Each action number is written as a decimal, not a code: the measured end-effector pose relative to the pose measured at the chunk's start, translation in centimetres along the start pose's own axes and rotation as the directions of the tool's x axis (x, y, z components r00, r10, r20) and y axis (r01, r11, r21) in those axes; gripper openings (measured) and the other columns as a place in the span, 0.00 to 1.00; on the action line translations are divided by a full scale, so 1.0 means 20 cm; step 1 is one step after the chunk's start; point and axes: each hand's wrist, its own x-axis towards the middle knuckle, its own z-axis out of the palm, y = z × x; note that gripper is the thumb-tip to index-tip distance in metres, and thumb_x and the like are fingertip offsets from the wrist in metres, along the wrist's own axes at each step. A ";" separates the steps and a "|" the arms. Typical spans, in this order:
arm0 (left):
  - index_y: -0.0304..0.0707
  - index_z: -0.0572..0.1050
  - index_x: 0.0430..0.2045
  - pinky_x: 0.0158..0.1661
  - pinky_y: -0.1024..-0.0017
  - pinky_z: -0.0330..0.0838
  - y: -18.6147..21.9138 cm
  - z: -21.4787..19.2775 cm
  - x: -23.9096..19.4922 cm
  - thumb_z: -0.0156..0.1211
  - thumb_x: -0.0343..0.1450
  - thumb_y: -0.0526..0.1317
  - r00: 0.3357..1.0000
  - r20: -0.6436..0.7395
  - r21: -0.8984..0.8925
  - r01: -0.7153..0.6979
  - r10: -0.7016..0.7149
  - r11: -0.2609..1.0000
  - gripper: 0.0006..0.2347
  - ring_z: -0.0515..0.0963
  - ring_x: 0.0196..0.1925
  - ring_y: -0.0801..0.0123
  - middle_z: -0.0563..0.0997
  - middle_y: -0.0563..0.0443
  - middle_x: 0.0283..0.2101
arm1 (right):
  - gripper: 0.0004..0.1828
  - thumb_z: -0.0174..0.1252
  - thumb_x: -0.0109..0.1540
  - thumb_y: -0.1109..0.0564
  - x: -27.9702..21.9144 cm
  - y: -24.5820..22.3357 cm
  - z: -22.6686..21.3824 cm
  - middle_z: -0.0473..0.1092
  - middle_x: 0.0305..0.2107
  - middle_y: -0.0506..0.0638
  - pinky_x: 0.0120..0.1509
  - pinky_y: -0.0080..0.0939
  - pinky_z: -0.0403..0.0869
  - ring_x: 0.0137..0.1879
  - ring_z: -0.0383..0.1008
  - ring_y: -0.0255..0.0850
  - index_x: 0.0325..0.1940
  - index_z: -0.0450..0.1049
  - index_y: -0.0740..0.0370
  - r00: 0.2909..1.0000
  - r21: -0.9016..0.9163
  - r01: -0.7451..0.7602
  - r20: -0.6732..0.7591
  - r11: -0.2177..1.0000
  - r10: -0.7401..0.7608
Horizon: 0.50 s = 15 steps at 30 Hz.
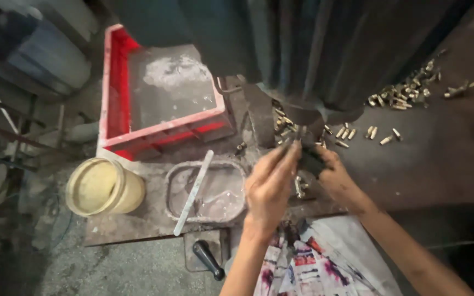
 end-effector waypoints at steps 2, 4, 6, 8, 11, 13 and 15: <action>0.40 0.77 0.56 0.51 0.69 0.80 -0.09 0.02 -0.15 0.62 0.69 0.24 0.997 -0.056 0.042 0.062 -0.060 0.997 0.20 0.86 0.49 0.59 0.83 0.42 0.50 | 0.21 0.50 0.62 0.66 0.02 0.10 -0.08 0.76 0.46 0.44 0.60 0.34 0.71 0.53 0.73 0.32 0.60 0.74 0.64 1.000 -0.053 -0.002 0.015 0.999 0.003; 0.41 0.78 0.56 0.49 0.70 0.81 -0.13 0.02 -0.21 0.59 0.68 0.22 0.983 -0.100 0.064 0.159 -0.152 0.985 0.22 0.87 0.48 0.60 0.84 0.45 0.48 | 0.20 0.49 0.63 0.65 -0.01 0.09 -0.12 0.77 0.46 0.44 0.61 0.33 0.71 0.53 0.75 0.32 0.59 0.74 0.64 0.999 -0.115 -0.041 0.018 0.993 0.043; 0.37 0.79 0.56 0.40 0.70 0.79 -0.12 -0.03 -0.16 0.63 0.67 0.23 0.915 0.093 -0.034 0.397 -0.393 0.917 0.21 0.87 0.40 0.63 0.85 0.43 0.46 | 0.29 0.44 0.57 0.69 -0.04 -0.06 -0.07 0.77 0.43 0.47 0.59 0.35 0.73 0.50 0.74 0.35 0.60 0.77 0.66 0.997 -0.275 0.041 0.070 0.961 -0.022; 0.37 0.79 0.55 0.41 0.70 0.78 0.00 -0.07 -0.06 0.64 0.68 0.23 0.897 -0.014 -0.143 0.435 -0.441 0.889 0.20 0.84 0.40 0.62 0.85 0.44 0.44 | 0.29 0.45 0.57 0.67 -0.07 -0.14 -0.01 0.76 0.45 0.47 0.58 0.37 0.72 0.51 0.74 0.36 0.63 0.74 0.64 0.994 0.008 -0.016 0.106 1.000 0.015; 0.39 0.77 0.57 0.46 0.71 0.81 0.24 -0.18 0.12 0.66 0.70 0.23 0.897 -0.202 -0.284 0.331 -0.394 0.900 0.20 0.84 0.45 0.64 0.84 0.46 0.47 | 0.27 0.50 0.59 0.66 -0.11 -0.02 -0.05 0.72 0.53 0.51 0.63 0.40 0.68 0.57 0.70 0.41 0.64 0.70 0.64 0.982 -0.163 0.178 0.088 0.970 -0.165; 0.41 0.75 0.59 0.51 0.71 0.86 0.27 -0.23 0.16 0.67 0.71 0.23 0.912 -0.312 -0.264 0.185 -0.266 0.947 0.21 0.87 0.52 0.66 0.84 0.48 0.52 | 0.26 0.53 0.59 0.66 -0.05 0.14 -0.04 0.68 0.58 0.54 0.69 0.42 0.63 0.63 0.67 0.45 0.63 0.70 0.66 0.911 -0.554 0.401 0.157 0.729 -0.381; 0.41 0.74 0.58 0.56 0.65 0.80 0.19 -0.16 0.10 0.65 0.70 0.25 0.989 -0.150 -0.045 0.008 -0.014 0.999 0.21 0.84 0.56 0.58 0.81 0.43 0.55 | 0.34 0.50 0.54 0.68 -0.03 0.27 -0.07 0.71 0.54 0.55 0.69 0.43 0.65 0.62 0.69 0.45 0.67 0.70 0.65 0.986 -0.337 -0.090 -0.164 0.937 0.036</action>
